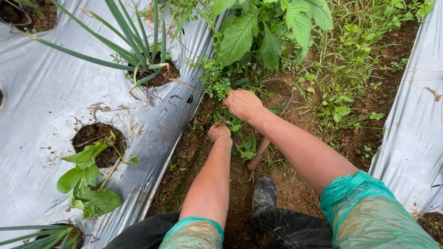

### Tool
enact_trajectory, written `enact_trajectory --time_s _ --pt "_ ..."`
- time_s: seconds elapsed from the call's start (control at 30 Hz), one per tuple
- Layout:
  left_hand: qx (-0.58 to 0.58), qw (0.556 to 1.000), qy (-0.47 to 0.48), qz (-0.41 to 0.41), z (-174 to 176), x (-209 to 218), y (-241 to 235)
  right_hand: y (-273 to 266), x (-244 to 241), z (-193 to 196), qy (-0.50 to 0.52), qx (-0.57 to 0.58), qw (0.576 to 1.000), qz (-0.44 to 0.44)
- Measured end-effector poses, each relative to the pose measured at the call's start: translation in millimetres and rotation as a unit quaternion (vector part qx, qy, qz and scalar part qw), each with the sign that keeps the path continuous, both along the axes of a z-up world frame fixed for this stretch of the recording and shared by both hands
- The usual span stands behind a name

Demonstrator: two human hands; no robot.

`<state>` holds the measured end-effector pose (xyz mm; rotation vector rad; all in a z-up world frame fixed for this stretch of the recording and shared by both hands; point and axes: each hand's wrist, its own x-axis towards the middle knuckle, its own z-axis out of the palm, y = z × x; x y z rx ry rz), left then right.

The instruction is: Using a hand hoe to remove weeds from the soil between rows of cultivated plants in a field.

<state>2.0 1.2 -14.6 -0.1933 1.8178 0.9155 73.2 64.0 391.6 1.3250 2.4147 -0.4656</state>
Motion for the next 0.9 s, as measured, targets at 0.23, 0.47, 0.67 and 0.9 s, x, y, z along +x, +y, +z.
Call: enact_trajectory --time_s 0.23,0.47,0.67,0.9 --pt "0.007 0.999 -0.006 0.049 1 1 -4 1 -7 -26 -0.043 -0.022 0.999 0.015" --pt "-0.006 1.0 -0.005 0.027 1 20 -47 3 3 -21 -0.034 -0.034 0.999 -0.007" --pt "-0.018 0.91 0.212 -0.355 179 6 -50 13 49 -16 0.086 -0.056 0.987 -0.125" --pt "0.056 0.813 0.261 -0.517 224 7 -55 -1 78 -39 0.092 -0.09 0.969 -0.213"
